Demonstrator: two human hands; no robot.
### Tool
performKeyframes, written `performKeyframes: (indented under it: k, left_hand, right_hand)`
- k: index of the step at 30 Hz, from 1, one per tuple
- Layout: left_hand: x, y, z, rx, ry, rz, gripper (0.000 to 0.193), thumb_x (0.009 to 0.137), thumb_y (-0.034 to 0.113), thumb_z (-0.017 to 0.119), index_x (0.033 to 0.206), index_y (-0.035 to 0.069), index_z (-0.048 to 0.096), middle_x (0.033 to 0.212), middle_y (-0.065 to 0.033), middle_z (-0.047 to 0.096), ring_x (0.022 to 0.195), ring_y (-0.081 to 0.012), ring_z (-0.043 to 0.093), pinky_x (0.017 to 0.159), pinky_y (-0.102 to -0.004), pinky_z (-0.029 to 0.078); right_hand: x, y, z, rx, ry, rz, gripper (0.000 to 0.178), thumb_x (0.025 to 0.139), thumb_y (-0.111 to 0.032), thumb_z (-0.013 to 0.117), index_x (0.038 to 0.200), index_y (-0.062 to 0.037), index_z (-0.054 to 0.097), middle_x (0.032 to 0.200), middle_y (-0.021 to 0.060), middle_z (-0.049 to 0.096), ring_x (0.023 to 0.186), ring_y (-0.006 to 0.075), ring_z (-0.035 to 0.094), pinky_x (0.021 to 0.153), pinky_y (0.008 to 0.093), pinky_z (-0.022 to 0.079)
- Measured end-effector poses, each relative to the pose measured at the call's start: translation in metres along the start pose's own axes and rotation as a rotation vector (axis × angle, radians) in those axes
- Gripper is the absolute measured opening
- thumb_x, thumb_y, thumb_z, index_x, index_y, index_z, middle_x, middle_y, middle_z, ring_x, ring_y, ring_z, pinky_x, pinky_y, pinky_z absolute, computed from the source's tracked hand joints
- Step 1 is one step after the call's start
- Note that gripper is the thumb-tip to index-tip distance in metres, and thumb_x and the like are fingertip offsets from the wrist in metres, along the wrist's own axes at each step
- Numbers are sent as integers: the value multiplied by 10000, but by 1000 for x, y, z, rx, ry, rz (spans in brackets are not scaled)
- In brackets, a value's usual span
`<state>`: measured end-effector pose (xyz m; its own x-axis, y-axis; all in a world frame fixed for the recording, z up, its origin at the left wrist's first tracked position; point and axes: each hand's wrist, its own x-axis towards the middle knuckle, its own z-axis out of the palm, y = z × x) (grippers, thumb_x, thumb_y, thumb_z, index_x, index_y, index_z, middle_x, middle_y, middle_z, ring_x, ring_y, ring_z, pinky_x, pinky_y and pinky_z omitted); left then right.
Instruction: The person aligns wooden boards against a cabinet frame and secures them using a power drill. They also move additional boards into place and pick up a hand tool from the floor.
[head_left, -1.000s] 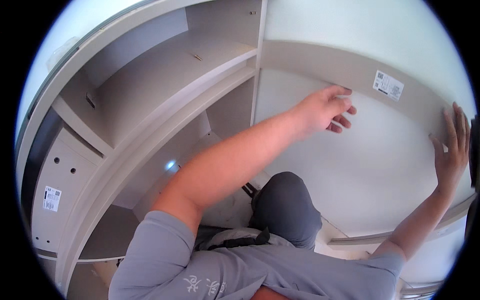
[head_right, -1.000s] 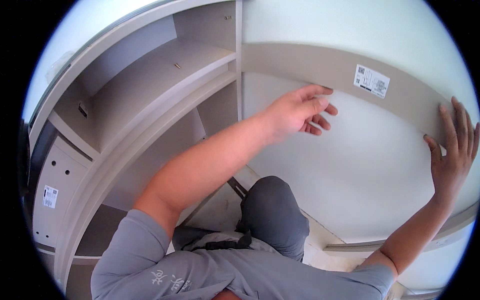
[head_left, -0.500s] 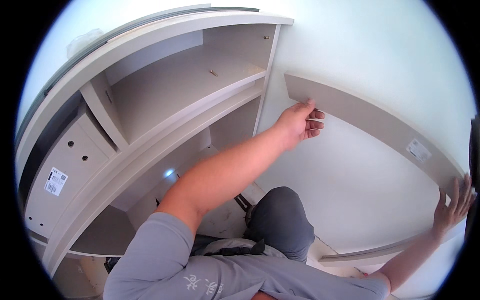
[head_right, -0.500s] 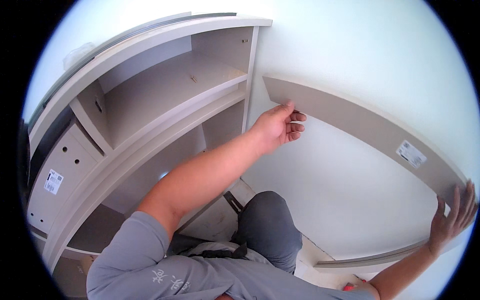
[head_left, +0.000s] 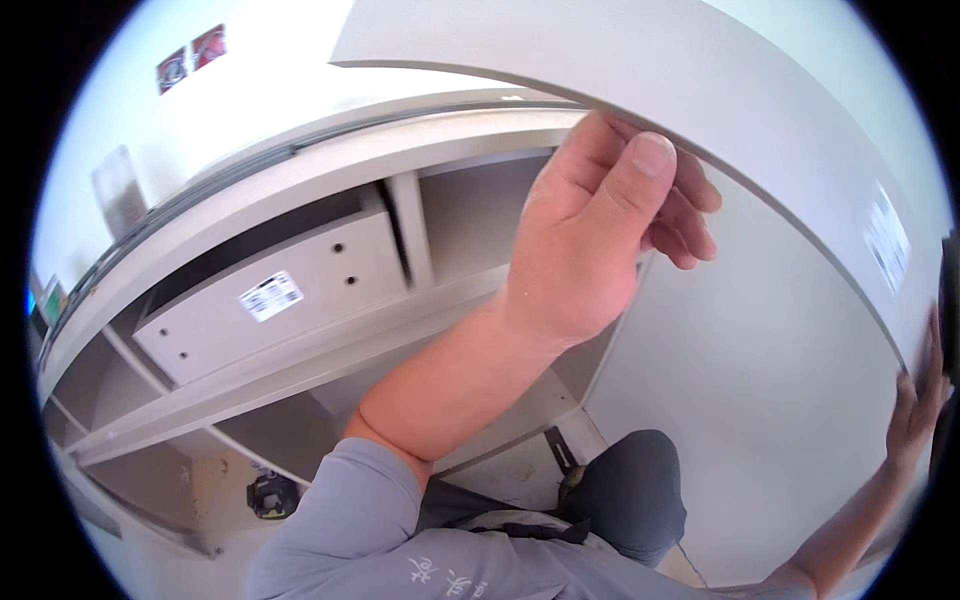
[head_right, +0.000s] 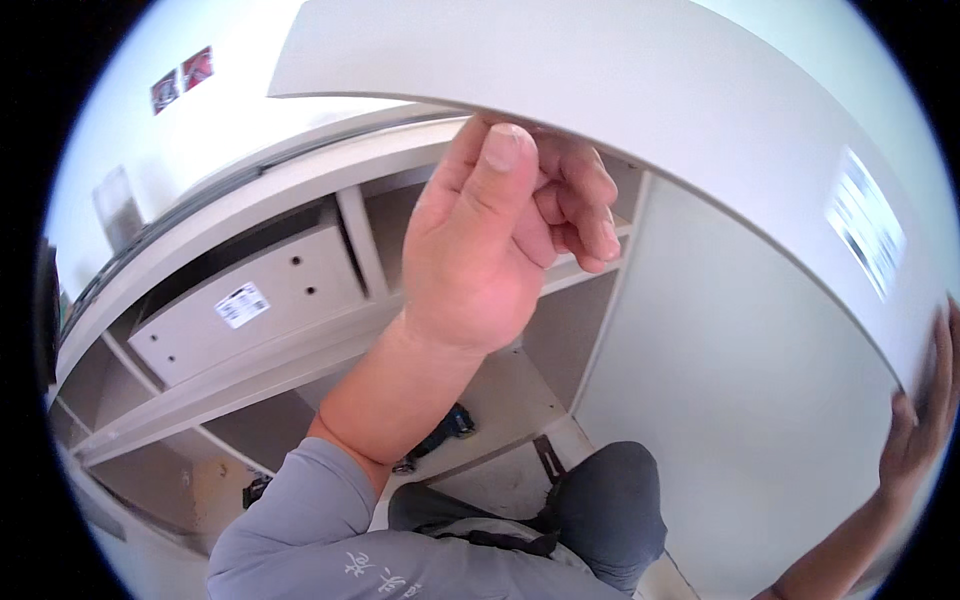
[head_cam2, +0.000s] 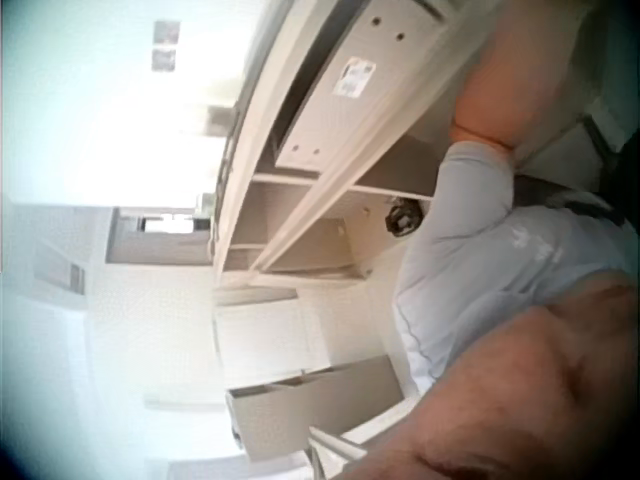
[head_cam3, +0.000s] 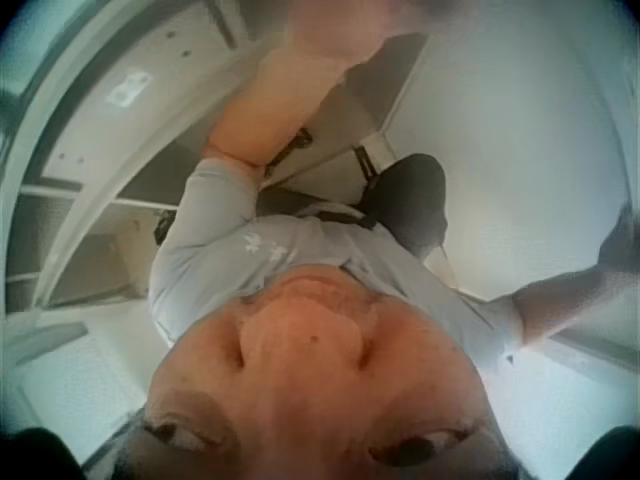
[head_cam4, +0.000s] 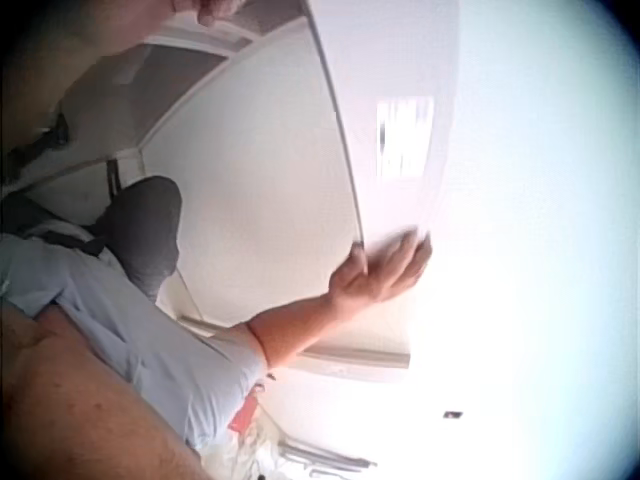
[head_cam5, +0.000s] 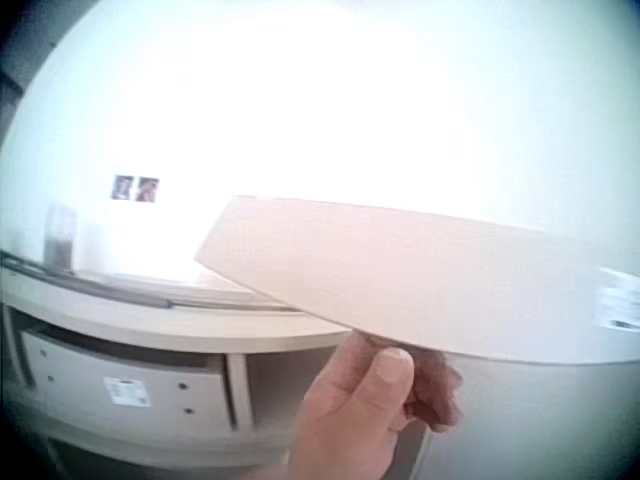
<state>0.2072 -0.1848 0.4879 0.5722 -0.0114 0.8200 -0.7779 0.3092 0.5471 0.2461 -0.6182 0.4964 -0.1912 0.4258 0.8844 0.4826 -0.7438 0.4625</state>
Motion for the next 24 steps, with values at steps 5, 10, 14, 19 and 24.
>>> performKeyframes:
  k: [5,10,14,19,24]
  left_hand:
    - [-32,42,-25,199,152,46,495,1081,466,464,1250,3,506,968,-127,669,755,-226,677,658,-348,549]
    - [-94,89,-30,305,237,-140,410,1082,392,526,1125,-6,615,922,-92,680,759,-163,675,681,-306,560]
    - [-85,146,-48,609,328,-246,580,1101,513,377,1184,-22,586,946,-115,704,686,-182,690,613,-283,575]
    - [-73,167,-72,457,460,-167,543,1095,457,429,1346,-5,561,1117,-133,688,921,-191,699,735,-307,578]
    - [-185,140,-77,367,-75,-720,505,1009,261,673,1425,9,538,1189,-150,683,1069,-221,680,935,-373,555]
  right_hand:
    - [53,-40,85,1,-360,-52,668,1009,-606,470,1559,-226,450,1627,149,373,1478,380,388,1174,573,374]
    - [49,-83,145,338,-367,-109,716,971,-673,480,1517,-211,513,1572,182,441,1440,397,436,1150,549,402]
    - [106,-107,172,480,-384,-129,656,990,-612,501,1503,-204,533,1540,166,489,1438,384,441,1181,529,373]
    - [201,-141,246,941,-385,26,519,964,-417,636,1405,-143,624,1444,145,585,1349,336,528,1147,475,419]
    - [248,-173,298,932,-531,172,431,1014,-338,618,1415,-182,614,1437,115,605,1335,328,556,1146,480,440]
